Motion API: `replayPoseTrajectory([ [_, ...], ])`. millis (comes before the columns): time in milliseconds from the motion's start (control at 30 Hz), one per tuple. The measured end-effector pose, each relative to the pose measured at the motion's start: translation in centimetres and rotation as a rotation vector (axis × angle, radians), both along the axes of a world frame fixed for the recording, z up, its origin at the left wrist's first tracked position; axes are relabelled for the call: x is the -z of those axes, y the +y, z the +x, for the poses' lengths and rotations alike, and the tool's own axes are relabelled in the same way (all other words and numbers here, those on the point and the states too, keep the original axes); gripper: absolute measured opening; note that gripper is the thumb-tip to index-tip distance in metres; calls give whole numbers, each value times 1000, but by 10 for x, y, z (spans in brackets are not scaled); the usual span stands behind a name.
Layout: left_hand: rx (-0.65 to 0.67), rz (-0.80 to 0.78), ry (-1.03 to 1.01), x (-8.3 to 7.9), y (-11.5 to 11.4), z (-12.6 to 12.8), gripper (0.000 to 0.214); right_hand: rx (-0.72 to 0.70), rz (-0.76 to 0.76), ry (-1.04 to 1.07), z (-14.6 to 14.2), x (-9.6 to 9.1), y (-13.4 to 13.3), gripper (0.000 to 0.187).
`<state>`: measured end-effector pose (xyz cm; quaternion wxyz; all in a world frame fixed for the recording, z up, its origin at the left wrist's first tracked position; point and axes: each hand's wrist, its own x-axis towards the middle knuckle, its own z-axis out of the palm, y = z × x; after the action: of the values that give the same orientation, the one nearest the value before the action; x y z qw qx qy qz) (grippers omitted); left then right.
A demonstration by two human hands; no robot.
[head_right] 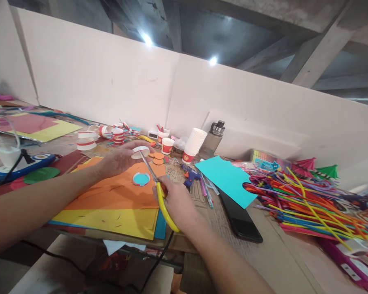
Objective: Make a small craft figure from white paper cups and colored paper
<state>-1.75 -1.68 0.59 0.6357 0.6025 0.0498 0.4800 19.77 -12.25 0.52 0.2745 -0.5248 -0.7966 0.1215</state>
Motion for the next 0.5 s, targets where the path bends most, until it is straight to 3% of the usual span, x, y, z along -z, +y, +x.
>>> replayPoseTrajectory([
  [333,-55,-20,-24,2,3,-2,30,-38,-63,55,-2,-11,-5,18],
  [500,-108,47,-6,1,3,-3,31,-61,-131,114,-2,-16,-8,22],
])
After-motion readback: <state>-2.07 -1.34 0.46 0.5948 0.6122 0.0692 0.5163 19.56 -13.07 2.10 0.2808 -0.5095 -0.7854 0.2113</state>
